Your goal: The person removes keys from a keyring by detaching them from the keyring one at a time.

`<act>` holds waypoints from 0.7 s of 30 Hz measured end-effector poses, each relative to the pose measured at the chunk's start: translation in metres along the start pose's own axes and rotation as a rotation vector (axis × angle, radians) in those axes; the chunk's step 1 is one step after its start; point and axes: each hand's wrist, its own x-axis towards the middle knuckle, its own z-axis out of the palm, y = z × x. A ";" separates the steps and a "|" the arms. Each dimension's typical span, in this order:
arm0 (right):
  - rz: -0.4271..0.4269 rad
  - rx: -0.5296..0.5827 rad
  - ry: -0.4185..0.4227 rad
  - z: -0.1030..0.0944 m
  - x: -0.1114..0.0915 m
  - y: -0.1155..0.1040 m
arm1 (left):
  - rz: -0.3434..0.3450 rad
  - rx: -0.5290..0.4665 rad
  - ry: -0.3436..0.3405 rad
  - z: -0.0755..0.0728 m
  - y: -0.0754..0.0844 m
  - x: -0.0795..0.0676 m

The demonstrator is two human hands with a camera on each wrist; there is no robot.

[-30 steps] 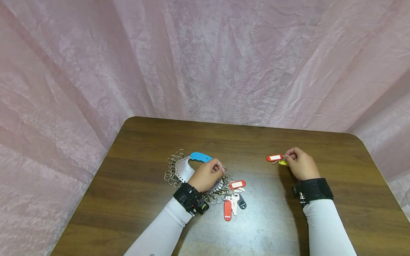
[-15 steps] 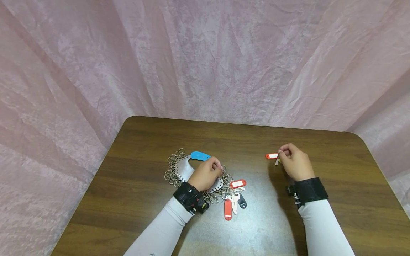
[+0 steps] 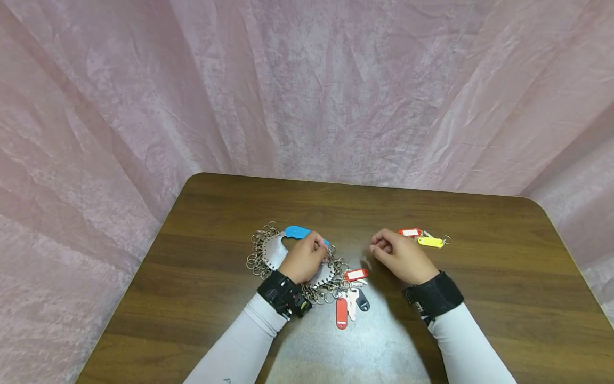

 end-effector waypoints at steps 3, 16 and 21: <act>-0.029 0.004 -0.020 0.010 0.000 -0.008 | -0.006 0.006 0.006 -0.002 0.000 0.000; -0.096 0.001 -0.129 0.035 -0.002 -0.019 | -0.052 -0.050 -0.017 -0.009 -0.003 0.001; -0.123 -0.013 -0.128 0.039 -0.003 -0.020 | -0.061 -0.056 -0.012 -0.011 -0.004 0.002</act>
